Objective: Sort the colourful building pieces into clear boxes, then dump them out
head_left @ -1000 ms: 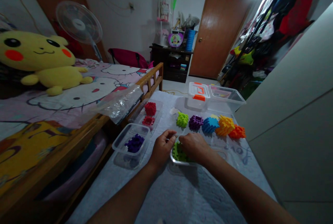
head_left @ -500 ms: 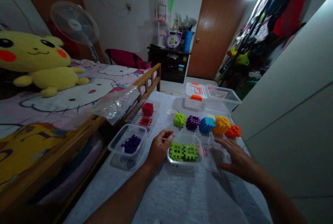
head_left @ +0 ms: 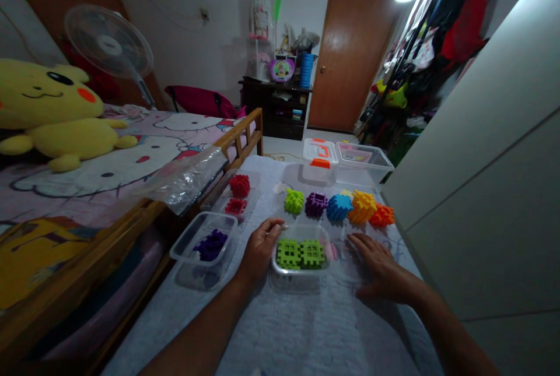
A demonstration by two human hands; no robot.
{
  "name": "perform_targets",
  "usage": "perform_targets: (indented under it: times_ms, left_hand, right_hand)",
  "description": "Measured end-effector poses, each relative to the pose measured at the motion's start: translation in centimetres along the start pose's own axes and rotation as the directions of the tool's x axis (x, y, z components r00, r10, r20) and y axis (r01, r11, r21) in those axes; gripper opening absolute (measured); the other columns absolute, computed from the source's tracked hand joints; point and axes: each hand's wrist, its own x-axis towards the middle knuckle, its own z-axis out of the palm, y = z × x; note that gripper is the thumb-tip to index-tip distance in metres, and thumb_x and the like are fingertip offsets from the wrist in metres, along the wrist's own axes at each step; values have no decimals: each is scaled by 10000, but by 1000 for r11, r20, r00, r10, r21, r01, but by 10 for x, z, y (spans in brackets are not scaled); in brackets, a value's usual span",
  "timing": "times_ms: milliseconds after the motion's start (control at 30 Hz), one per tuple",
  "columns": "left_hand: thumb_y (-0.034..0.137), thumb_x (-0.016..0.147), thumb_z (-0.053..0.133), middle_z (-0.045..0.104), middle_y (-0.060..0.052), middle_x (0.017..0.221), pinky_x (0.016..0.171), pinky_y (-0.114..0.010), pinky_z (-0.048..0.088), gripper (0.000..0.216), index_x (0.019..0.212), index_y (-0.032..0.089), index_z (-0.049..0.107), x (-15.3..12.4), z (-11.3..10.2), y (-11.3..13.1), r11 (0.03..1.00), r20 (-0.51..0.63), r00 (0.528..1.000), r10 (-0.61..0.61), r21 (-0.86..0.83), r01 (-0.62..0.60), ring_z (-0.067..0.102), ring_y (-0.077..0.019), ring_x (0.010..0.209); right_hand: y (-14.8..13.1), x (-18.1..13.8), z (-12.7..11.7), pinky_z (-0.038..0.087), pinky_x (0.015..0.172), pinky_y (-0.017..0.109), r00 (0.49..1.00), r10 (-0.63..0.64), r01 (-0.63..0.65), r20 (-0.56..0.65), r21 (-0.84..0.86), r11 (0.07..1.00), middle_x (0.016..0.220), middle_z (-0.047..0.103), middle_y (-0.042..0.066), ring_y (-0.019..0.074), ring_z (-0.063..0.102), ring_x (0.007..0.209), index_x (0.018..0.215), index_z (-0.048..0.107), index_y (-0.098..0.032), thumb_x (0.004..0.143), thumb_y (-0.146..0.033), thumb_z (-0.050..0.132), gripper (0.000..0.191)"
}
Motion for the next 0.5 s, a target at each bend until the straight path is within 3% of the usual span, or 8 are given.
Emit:
perform_targets:
  times_ms: [100, 200, 300, 400, 500]
  left_hand:
    - [468, 863, 559, 695, -56, 978, 789, -307, 490, 346, 1041, 176, 613, 0, 0, -1, 1000, -7, 1000, -10, 6, 10, 643, -208, 907]
    - [492, 875, 531, 697, -67, 987, 832, -323, 476, 374, 1031, 166, 630, 1, -1, -1, 999, -25, 1000, 14, 39, -13, 635, -220, 944]
    - [532, 886, 490, 698, -81, 1020, 880, -339, 456, 429, 1023, 158, 649, 2, -1, 0, 996, -43, 998, 47, 71, -44, 627, -237, 1000]
    - [574, 895, 440, 701, -92, 1055, 891, -352, 450, 490, 1028, 157, 659, 1, -2, 2, 993, -61, 996, 64, 101, -58, 623, -250, 1035]
    - [608, 904, 384, 710, -97, 1050, 869, -369, 456, 546, 1042, 159, 662, 0, -3, 1, 991, -71, 995, 65, 119, -56, 628, -257, 1019]
  right_hand:
    - [7, -3, 7, 163, 1169, 503, 998, -32, 33, -45, 28, 999, 1572, 238, 207, 345, 184, 1454, 1480, 335, -115, 612, -331, 729, 977]
    - [14, -12, 9, 288, 1137, 473, 986, -110, 125, -125, 112, 986, 1522, 367, 161, 312, 337, 1398, 1341, 528, -164, 720, -308, 650, 649]
    - [19, -25, 3, 427, 1050, 428, 964, -146, 190, -223, 193, 963, 1345, 577, 115, 263, 546, 1228, 1163, 642, -214, 845, -334, 538, 356]
    - [25, -40, -9, 514, 937, 398, 929, -99, 192, -356, 236, 952, 1133, 695, 98, 252, 651, 1046, 1006, 698, -233, 891, -373, 491, 276]
    - [28, -55, -26, 544, 868, 370, 881, -42, 198, -471, 287, 937, 1129, 703, 110, 258, 672, 1001, 1063, 703, -235, 898, -416, 491, 324]
